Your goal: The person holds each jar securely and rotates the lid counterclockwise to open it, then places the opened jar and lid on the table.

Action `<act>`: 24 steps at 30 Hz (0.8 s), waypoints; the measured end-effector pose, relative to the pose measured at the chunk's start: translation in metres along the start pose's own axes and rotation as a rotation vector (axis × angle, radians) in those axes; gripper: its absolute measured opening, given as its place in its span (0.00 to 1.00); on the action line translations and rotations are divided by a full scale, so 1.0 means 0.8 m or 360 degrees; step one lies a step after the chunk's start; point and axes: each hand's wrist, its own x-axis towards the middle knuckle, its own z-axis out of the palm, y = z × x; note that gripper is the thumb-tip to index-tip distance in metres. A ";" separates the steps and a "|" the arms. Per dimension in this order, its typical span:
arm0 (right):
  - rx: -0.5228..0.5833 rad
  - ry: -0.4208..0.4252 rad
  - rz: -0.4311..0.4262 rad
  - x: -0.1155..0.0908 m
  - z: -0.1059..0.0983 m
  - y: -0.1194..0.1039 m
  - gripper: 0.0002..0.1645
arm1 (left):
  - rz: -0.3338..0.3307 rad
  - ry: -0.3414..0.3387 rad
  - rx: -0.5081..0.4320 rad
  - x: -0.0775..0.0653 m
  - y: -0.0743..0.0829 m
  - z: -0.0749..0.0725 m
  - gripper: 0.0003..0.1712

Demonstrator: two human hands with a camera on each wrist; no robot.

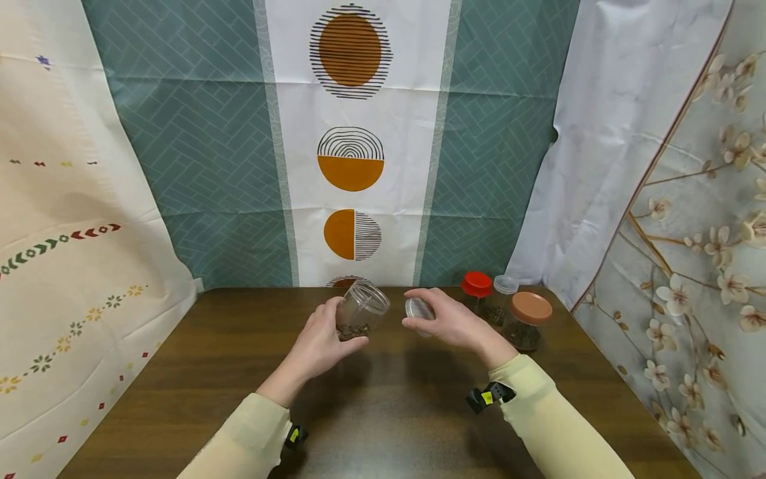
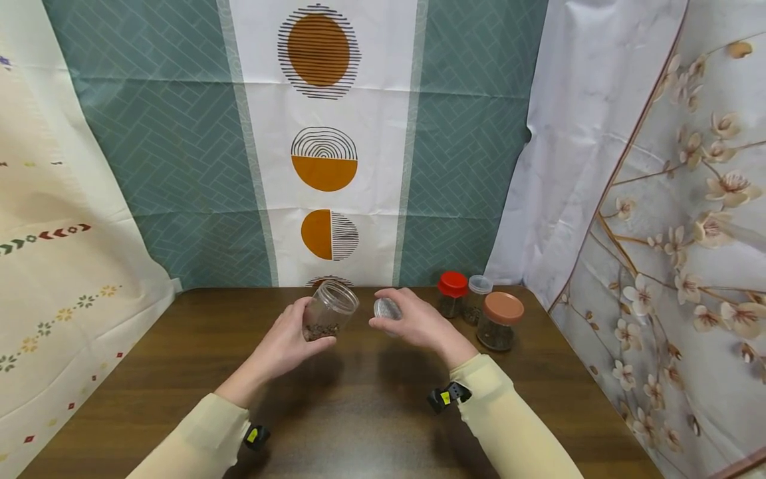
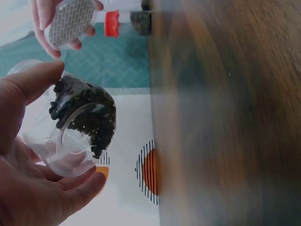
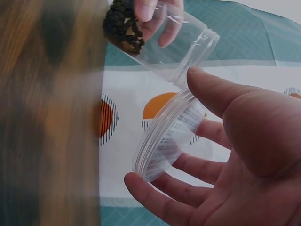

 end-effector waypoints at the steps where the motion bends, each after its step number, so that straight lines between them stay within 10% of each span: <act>1: -0.0019 0.0001 0.0007 0.001 0.001 0.000 0.38 | 0.0000 0.0003 -0.0002 0.001 -0.001 -0.001 0.55; 24: -0.0200 -0.0014 0.0019 0.012 0.010 0.009 0.36 | -0.0174 0.0056 -0.0128 0.010 -0.033 -0.001 0.51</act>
